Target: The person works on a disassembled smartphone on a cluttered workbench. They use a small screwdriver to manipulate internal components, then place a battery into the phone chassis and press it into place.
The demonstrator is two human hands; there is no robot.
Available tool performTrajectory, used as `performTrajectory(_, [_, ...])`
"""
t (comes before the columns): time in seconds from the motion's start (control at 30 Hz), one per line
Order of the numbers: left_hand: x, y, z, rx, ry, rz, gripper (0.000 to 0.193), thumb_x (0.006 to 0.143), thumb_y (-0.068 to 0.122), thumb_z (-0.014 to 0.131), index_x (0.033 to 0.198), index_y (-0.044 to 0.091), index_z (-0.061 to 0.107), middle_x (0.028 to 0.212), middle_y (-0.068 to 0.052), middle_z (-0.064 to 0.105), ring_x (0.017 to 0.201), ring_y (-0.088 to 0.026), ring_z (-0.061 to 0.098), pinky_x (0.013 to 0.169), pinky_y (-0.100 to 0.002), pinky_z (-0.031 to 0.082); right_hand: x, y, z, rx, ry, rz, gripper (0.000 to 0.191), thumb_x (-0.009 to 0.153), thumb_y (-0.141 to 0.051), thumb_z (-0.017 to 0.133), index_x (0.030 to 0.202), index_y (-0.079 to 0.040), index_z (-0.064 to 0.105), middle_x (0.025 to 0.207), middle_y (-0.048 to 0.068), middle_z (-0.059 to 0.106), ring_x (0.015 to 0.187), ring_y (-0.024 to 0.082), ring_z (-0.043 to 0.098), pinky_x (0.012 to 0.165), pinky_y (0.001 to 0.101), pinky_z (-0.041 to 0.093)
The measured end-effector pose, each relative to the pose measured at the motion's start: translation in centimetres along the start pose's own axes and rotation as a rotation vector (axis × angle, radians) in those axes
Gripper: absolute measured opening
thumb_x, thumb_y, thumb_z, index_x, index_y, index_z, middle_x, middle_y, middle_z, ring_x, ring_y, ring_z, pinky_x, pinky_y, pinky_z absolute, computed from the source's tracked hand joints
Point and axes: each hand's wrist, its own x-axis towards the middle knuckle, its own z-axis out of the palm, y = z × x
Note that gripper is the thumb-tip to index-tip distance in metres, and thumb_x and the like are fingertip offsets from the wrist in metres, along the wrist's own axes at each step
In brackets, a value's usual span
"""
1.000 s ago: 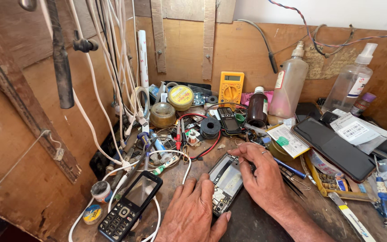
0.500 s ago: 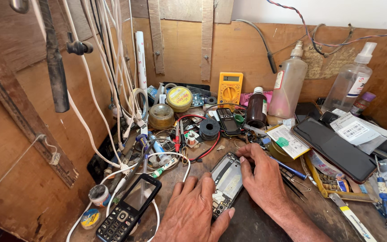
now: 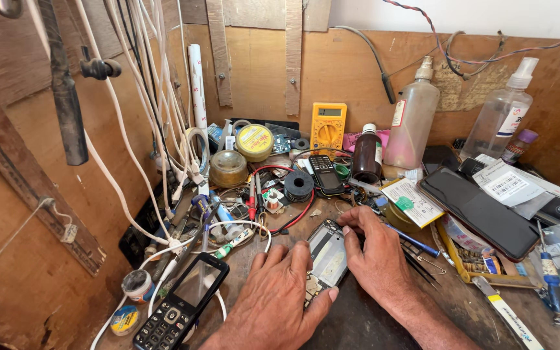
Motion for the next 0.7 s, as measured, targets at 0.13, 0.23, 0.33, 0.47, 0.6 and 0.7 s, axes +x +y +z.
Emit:
performTrajectory(0.13, [0.5,-0.3,-0.4,-0.006,0.006,0.027,0.049,0.092,0.04,0.066,0.11,-0.003,0.051,0.097,-0.022,0.061,0.101,-0.037,0.053,0.086,-0.051,0.038,0.1,-0.1,0.1,0.005,0.0,-0.016,0.015,0.091,-0.004,0.062,0.106,-0.001,0.061,0.099,0.012,0.077,0.096,0.023,0.078,0.08,0.0374,0.061])
performTrajectory(0.23, [1.0,-0.5,-0.4,-0.054,0.014,0.033,0.046,0.092,0.038,0.065,0.11,-0.002,0.052,0.1,-0.018,0.064,0.102,-0.036,0.053,0.089,-0.05,0.039,0.2,-0.3,0.2,-0.011,-0.018,0.024,0.015,0.091,-0.005,0.062,0.106,-0.002,0.062,0.099,0.012,0.076,0.097,0.023,0.078,0.08,0.038,0.06])
performTrajectory(0.33, [1.4,-0.6,-0.4,-0.07,-0.006,0.013,0.045,0.094,0.038,0.063,0.111,-0.002,0.053,0.102,-0.017,0.064,0.103,-0.035,0.054,0.092,-0.049,0.039,0.3,-0.3,0.2,-0.005,-0.013,0.007,0.015,0.091,-0.005,0.062,0.106,-0.002,0.062,0.099,0.012,0.076,0.097,0.024,0.078,0.081,0.0378,0.06])
performTrajectory(0.47, [2.1,-1.0,-0.1,-0.038,0.021,0.042,0.045,0.093,0.038,0.063,0.112,-0.003,0.055,0.103,-0.017,0.065,0.105,-0.035,0.055,0.092,-0.05,0.04,0.5,-0.2,0.5,0.003,0.001,0.004,0.015,0.091,-0.005,0.062,0.106,-0.001,0.062,0.098,0.013,0.077,0.096,0.024,0.078,0.08,0.0378,0.06])
performTrajectory(0.6, [2.6,-1.5,0.2,-0.027,0.014,0.044,0.045,0.094,0.038,0.063,0.112,-0.003,0.056,0.104,-0.017,0.065,0.106,-0.035,0.056,0.092,-0.05,0.04,0.7,0.1,0.8,0.009,0.013,-0.008,0.015,0.091,-0.004,0.062,0.105,-0.001,0.062,0.099,0.013,0.077,0.096,0.024,0.078,0.081,0.0377,0.06])
performTrajectory(0.7, [2.8,-1.8,0.4,-0.031,0.023,0.053,0.046,0.093,0.038,0.063,0.112,-0.003,0.055,0.104,-0.018,0.064,0.106,-0.037,0.056,0.093,-0.05,0.04,0.8,0.2,1.1,-0.003,0.024,-0.03,0.014,0.091,-0.003,0.062,0.105,-0.001,0.062,0.098,0.013,0.077,0.096,0.025,0.078,0.081,0.0375,0.06])
